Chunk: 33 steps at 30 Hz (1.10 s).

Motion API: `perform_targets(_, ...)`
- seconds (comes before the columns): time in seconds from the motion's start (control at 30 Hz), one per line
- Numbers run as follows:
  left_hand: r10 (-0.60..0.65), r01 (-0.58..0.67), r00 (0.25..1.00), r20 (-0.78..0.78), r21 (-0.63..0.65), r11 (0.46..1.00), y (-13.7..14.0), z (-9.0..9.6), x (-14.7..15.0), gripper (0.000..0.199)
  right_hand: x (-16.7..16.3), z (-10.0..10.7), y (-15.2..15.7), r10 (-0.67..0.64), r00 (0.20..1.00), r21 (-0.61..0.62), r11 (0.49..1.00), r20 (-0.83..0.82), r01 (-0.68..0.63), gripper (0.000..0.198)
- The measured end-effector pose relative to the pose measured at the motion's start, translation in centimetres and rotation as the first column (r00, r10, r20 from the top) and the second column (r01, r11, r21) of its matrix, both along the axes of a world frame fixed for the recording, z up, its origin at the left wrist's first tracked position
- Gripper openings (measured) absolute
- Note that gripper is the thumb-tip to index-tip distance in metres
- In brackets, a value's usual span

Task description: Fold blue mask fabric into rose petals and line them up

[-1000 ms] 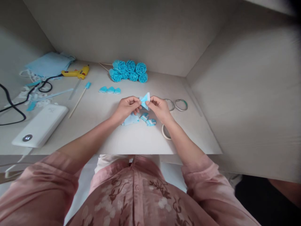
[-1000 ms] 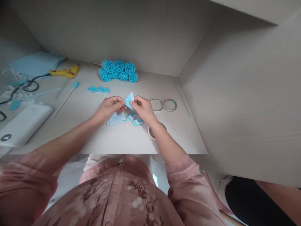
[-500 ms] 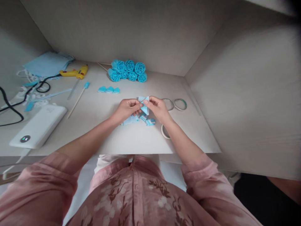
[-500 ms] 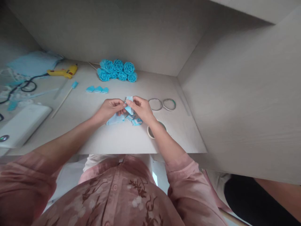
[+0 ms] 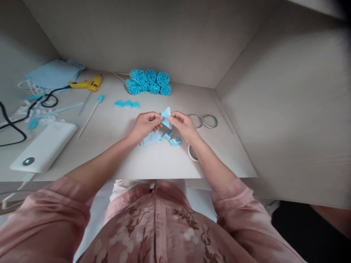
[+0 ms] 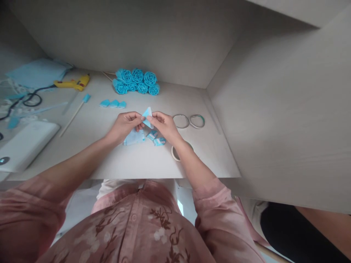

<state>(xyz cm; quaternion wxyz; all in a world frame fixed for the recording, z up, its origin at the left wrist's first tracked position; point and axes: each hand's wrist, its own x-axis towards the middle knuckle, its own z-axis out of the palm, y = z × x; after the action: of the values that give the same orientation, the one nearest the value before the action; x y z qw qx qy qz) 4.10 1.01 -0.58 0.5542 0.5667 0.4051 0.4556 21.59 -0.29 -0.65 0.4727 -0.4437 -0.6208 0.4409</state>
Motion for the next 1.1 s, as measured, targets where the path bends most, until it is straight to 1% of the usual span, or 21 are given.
perform_targets(0.07, -0.012, 0.012, 1.000, -0.003, 0.006, 1.000, 0.00, -0.09, 0.03, 0.034, 0.01, -0.23, 0.07, -0.012, 1.000, -0.012, 1.000, 0.008, 0.012, 0.038)
perform_targets(0.17, -0.039, 0.039, 0.999, 0.004, 0.014, 0.999, 0.09, -0.33, 0.02, 0.038, 0.10, -0.45, 0.17, -0.039, 0.999, 0.005, 0.999, 0.011, 0.039, 0.032)
perform_targets(0.3, -0.063, 0.063, 0.998, 0.028, 0.007, 0.998, 0.28, -0.63, -0.07, 0.044, 0.10, -0.30, 0.14, -0.053, 0.999, 0.016, 0.999, 0.010, 0.052, 0.029)
perform_targets(0.43, -0.080, 0.079, 0.997, 0.012, 0.022, 0.997, 0.35, -0.76, -0.16, 0.040, 0.06, -0.23, 0.09, -0.056, 0.998, 0.022, 0.998, 0.000, 0.056, 0.030)
perform_targets(0.77, -0.035, 0.036, 0.999, -0.018, 0.041, 0.999, 0.34, -0.56, -0.12, 0.032, 0.04, -0.29, 0.15, -0.026, 0.998, -0.008, 1.000, -0.060, 0.025, 0.029)
perform_targets(0.9, -0.024, 0.026, 0.999, -0.030, 0.044, 0.999, 0.23, -0.44, -0.07, 0.031, 0.07, -0.38, 0.22, -0.050, 0.998, 0.010, 0.999, -0.031, 0.050, 0.027)
perform_targets(0.97, -0.036, 0.037, 0.999, -0.037, 0.038, 0.999, 0.18, -0.43, -0.03, 0.034, 0.08, -0.49, 0.24, -0.060, 0.998, 0.019, 0.998, -0.014, 0.060, 0.027)
perform_targets(1.1, -0.097, 0.098, 0.995, -0.025, 0.036, 0.995, 0.13, -0.46, 0.00, 0.036, -0.01, -0.56, 0.20, -0.046, 0.999, 0.007, 0.999, -0.019, 0.046, 0.027)
